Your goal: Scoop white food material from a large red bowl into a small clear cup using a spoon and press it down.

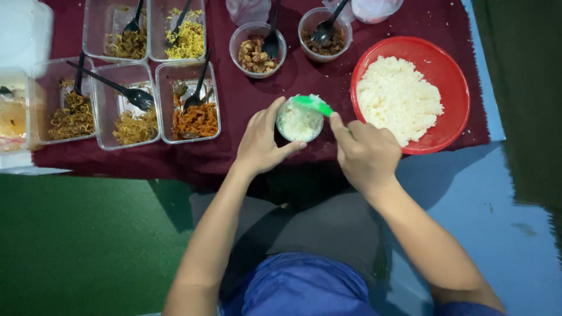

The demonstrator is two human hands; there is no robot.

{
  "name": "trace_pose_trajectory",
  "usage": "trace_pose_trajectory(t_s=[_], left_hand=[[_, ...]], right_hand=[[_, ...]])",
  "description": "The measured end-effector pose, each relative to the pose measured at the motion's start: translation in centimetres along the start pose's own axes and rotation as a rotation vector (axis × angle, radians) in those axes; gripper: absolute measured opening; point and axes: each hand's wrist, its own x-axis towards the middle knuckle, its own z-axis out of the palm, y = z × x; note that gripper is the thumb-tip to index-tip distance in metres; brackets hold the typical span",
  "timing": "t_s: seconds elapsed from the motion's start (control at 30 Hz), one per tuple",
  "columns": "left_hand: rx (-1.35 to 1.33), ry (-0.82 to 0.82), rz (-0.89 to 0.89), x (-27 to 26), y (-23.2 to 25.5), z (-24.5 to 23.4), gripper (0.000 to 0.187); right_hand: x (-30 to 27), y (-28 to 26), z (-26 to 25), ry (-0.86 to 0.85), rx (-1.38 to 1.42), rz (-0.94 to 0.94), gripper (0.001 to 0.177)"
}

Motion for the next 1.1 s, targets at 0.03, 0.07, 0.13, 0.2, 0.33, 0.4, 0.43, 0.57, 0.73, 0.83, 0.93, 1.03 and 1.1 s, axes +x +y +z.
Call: trace_pose_trajectory(t_s=[0.03, 0.07, 0.13, 0.2, 0.33, 0.4, 0.43, 0.57, 0.73, 0.83, 0.93, 1.03, 1.1], left_hand=[[-0.003, -0.009, -0.01, 0.1, 0.2, -0.2, 0.11], [-0.004, -0.006, -0.008, 0.1, 0.0, -0.1, 0.11], [0.004, -0.008, 0.006, 0.2, -0.1, -0.1, 0.108], [0.018, -0.008, 0.032, 0.2, -0.3, 0.0, 0.107], [0.033, 0.011, 0.07, 0.4, -0.1, -0.3, 0.105], [0.031, 0.004, 0.068, 0.5, 0.4, -0.7, 0.106], [0.026, -0.017, 0.041, 0.3, 0.6, -0.7, 0.107], [0.018, -0.032, 0.015, 0.3, -0.1, -0.4, 0.108], [0.01, -0.08, -0.043, 0.1, 0.4, -0.9, 0.112], [-0.008, -0.073, -0.074, -0.2, 1.5, -1.5, 0.11], [-0.016, -0.08, -0.091, -0.3, 1.3, -1.4, 0.111], [-0.014, -0.088, -0.08, 0.0, 1.1, -1.3, 0.11], [-0.016, -0.088, -0.069, -0.1, 1.2, -1.4, 0.111]], right_hand=[[0.2, 0.1, -0.5, 0.061, -0.041, 0.061, 0.029], [0.4, 0.1, -0.9, 0.063, -0.043, 0.06, 0.029], [0.6, 0.2, -2.0, 0.018, -0.007, 0.149, 0.025], [0.7, -0.6, -2.1, -0.074, 0.035, 0.131, 0.022], [0.8, -1.3, -1.0, -0.208, 0.117, 0.106, 0.024], [1.4, -1.5, -1.7, -0.159, 0.089, 0.14, 0.019], [1.6, -1.7, -2.0, -0.131, 0.081, 0.176, 0.015], [1.8, -1.4, -2.1, -0.161, 0.116, 0.175, 0.016], [2.2, -1.4, -2.9, -0.212, 0.151, 0.233, 0.019], [2.2, -1.4, -3.0, -0.236, 0.16, 0.227, 0.012], [2.8, -1.7, -4.2, -0.237, 0.135, 0.27, 0.012], [3.0, -1.7, -3.9, -0.335, 0.182, 0.281, 0.012], [3.2, -1.7, -4.3, -0.356, 0.192, 0.3, 0.013]])
